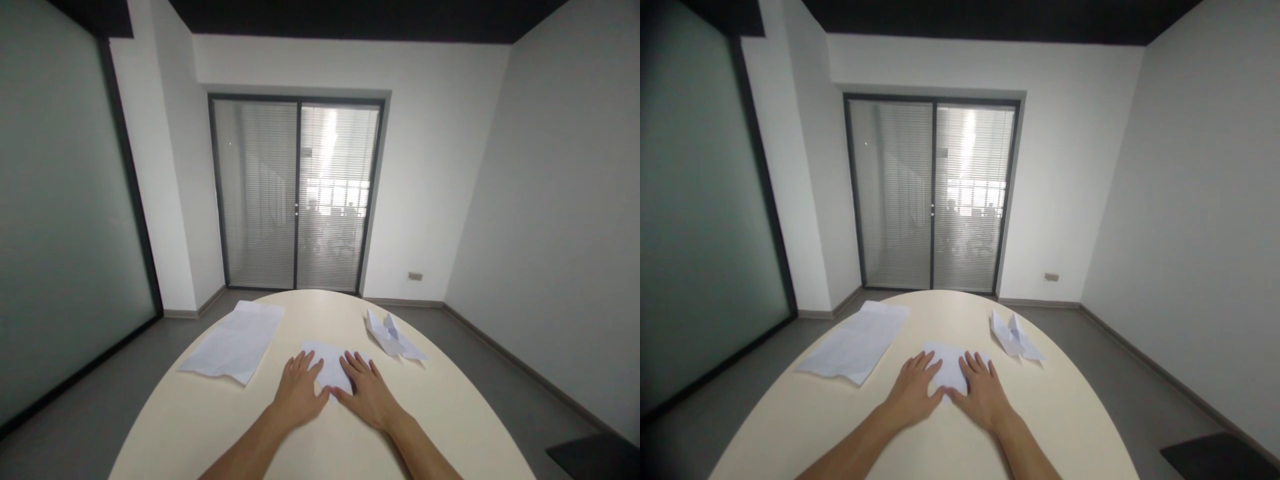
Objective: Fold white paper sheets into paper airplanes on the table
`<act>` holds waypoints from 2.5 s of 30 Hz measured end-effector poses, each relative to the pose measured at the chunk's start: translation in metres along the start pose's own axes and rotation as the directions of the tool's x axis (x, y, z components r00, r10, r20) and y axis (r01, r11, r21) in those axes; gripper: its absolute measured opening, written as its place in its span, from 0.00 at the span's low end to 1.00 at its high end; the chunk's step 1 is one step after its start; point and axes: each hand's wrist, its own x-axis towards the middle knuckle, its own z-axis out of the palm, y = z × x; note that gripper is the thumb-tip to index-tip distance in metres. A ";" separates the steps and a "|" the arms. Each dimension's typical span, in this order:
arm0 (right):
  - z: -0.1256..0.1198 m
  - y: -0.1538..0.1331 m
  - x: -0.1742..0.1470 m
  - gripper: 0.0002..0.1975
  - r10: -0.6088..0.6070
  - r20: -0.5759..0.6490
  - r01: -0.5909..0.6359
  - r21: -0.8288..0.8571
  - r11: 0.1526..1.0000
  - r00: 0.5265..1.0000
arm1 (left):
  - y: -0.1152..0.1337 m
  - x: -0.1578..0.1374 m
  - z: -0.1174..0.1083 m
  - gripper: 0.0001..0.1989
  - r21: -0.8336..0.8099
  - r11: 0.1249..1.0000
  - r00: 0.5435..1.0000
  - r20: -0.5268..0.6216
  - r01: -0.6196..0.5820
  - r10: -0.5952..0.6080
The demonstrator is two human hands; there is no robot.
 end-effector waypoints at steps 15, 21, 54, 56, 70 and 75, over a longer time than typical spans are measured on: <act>-0.008 -0.003 0.001 0.24 -0.048 -0.135 0.052 0.026 0.998 0.990 | -0.001 0.002 0.001 0.18 0.006 0.997 0.990 -0.118 -0.072 0.072; -0.007 -0.001 0.001 0.16 -0.085 -0.216 0.101 0.063 0.993 0.973 | 0.000 0.003 -0.001 0.13 -0.003 0.998 0.991 -0.122 -0.061 0.061; 0.012 0.025 0.013 0.32 0.000 -0.294 0.010 0.033 0.999 0.956 | -0.014 0.011 0.010 0.35 -0.003 1.000 0.998 -0.064 -0.003 0.003; 0.009 0.022 0.012 0.32 -0.011 -0.294 0.020 0.027 0.999 0.956 | -0.013 0.010 0.009 0.34 -0.007 1.000 0.996 -0.089 -0.017 0.016; 0.000 0.010 0.009 0.23 -0.075 -0.325 0.089 0.026 0.996 0.943 | 0.001 0.006 -0.005 0.17 0.019 0.992 0.973 -0.193 -0.127 0.128; -0.006 0.004 0.006 0.19 -0.099 -0.304 0.111 0.021 0.994 0.948 | 0.002 0.006 -0.006 0.11 0.053 0.981 0.964 -0.181 -0.188 0.195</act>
